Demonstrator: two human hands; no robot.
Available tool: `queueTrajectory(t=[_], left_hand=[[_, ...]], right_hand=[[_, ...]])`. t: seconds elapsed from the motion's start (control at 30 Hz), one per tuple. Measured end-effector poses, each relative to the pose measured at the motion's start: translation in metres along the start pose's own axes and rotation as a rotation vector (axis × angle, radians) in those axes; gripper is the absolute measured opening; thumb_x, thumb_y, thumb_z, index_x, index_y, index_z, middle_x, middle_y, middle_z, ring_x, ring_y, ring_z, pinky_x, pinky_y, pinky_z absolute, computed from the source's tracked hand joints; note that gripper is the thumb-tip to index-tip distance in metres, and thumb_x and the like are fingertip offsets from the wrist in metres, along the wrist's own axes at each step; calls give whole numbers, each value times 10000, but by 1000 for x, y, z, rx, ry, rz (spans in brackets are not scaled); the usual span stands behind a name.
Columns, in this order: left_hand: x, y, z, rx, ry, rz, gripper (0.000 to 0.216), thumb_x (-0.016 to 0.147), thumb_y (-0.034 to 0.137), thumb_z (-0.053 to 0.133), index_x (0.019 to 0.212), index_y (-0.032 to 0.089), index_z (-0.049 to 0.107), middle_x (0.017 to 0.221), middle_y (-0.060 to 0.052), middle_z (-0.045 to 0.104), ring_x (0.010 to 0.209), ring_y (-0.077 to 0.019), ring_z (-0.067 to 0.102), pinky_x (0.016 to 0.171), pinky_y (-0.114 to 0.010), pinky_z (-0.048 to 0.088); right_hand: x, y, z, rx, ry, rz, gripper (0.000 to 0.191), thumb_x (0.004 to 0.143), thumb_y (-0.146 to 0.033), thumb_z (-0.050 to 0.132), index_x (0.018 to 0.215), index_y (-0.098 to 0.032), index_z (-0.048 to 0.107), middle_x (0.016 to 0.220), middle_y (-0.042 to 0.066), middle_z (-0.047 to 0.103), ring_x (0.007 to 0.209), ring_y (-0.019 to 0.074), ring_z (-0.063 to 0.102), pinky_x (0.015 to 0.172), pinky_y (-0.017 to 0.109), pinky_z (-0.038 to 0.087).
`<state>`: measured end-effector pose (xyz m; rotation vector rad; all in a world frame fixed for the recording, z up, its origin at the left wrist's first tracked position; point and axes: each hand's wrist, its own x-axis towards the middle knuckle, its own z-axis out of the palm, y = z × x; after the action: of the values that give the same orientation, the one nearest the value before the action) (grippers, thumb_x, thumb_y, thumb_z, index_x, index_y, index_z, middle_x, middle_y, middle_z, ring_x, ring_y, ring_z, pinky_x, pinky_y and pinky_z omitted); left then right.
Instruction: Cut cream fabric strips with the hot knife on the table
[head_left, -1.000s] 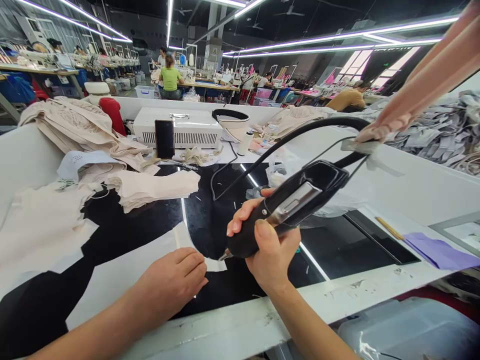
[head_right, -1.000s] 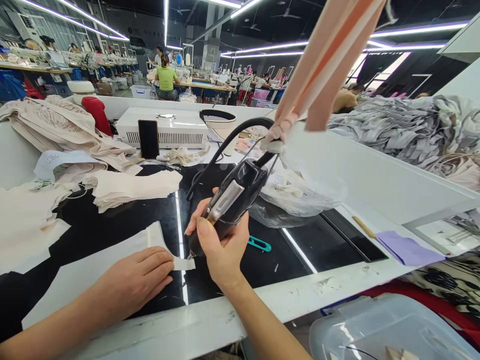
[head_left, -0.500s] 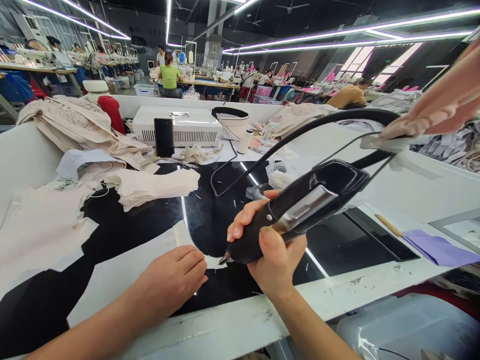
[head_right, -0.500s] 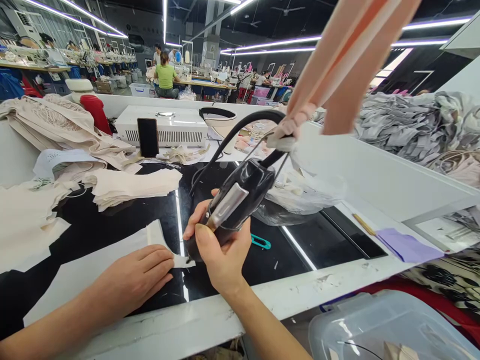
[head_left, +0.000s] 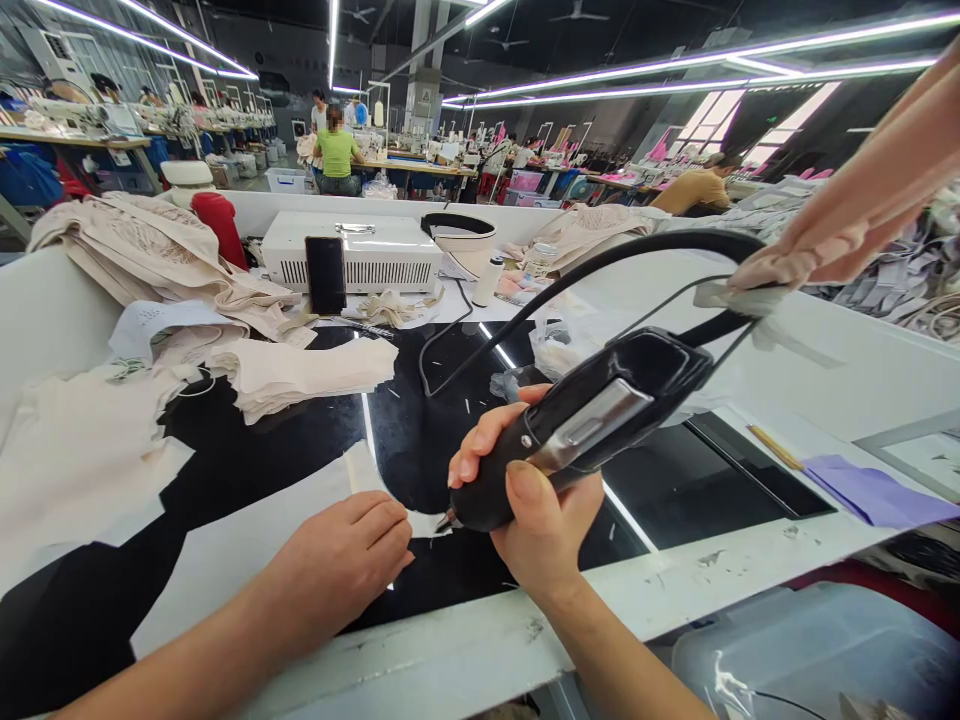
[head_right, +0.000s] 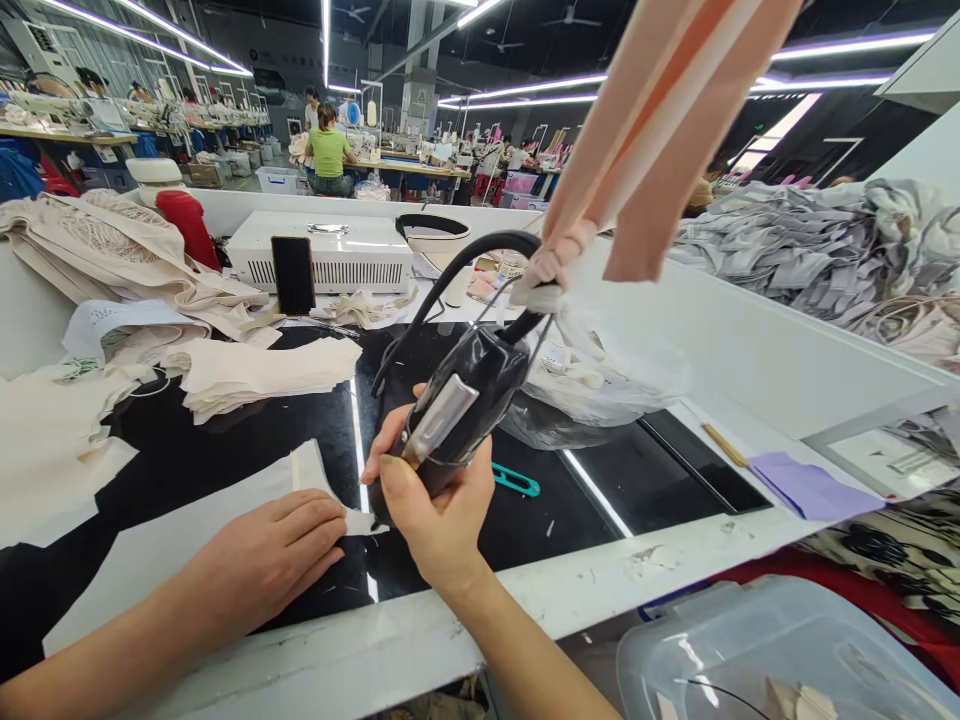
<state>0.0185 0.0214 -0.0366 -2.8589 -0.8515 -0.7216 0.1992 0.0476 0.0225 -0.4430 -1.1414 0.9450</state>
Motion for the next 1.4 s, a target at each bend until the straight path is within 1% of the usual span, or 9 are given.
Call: queueTrajectory(t=[0.23,0.43,0.6,0.8,0.9,1.0,1.1,1.23,1.4], left_hand=[[0,-1,-7,-39,-3,-24,276,1097,213,358,1097,127,620,1049,-112,706,982,-247,712,838,-369,644],[-2,-19,-26,-75,-16,-108,268,1098,198,366,1083,151,629,1100,-85,696,1003,-199,693,910,-342,616],[-13,-34,-35,-51,-147,-154,330,1089,173,319,1090,183,648,1101,-69,702,976,-196,702,863,-343,631],[-18,-16,-40,-114,-193,-279,277,1054,195,391,1130,227,655,1072,-52,696,909,-202,711,798,-322,622],[-10,-7,-49,-203,-311,-376,274,1055,234,399,1017,243,670,949,-17,679,766,-168,715,681,-263,585],[5,-11,-59,-123,-385,-414,288,1062,227,419,899,230,657,818,2,642,667,-171,687,607,-268,546],[25,-25,-61,-38,-353,-322,70,999,159,581,994,211,629,941,-21,672,868,-226,703,764,-346,594],[46,-45,-53,-208,-370,-178,260,913,137,743,1089,221,570,1248,-53,655,1296,-245,579,1077,-418,522],[49,-57,-43,-291,-483,-170,346,878,232,805,1128,246,566,1319,-68,642,1418,-298,489,1190,-606,379]], right_hand=[[-2,0,-1,-47,-27,-6,339,923,-353,762,1201,-287,579,853,-34,657,589,118,634,519,265,568],[12,3,-10,-116,-6,-20,358,870,-399,793,1080,-265,536,793,-42,648,541,130,613,477,263,543],[25,7,-15,-122,37,-28,292,861,-340,773,1007,-253,536,789,-49,647,542,114,598,505,257,543],[27,6,-7,-66,51,29,278,836,-298,768,983,-251,536,789,-56,642,538,106,594,491,241,541],[26,7,-4,-62,22,36,277,831,-284,767,976,-249,533,772,-58,636,534,101,585,488,232,531],[26,9,-2,-60,22,28,277,829,-292,761,964,-245,523,768,-59,624,537,102,581,495,237,542],[27,12,1,-70,30,39,288,824,-317,757,938,-243,504,758,-60,607,531,104,572,489,244,544],[27,14,5,-119,59,43,275,810,-325,739,911,-243,497,755,-50,591,549,120,564,504,268,532],[28,17,9,-138,86,56,286,777,-334,733,916,-245,499,735,-47,561,594,132,532,524,265,496]])
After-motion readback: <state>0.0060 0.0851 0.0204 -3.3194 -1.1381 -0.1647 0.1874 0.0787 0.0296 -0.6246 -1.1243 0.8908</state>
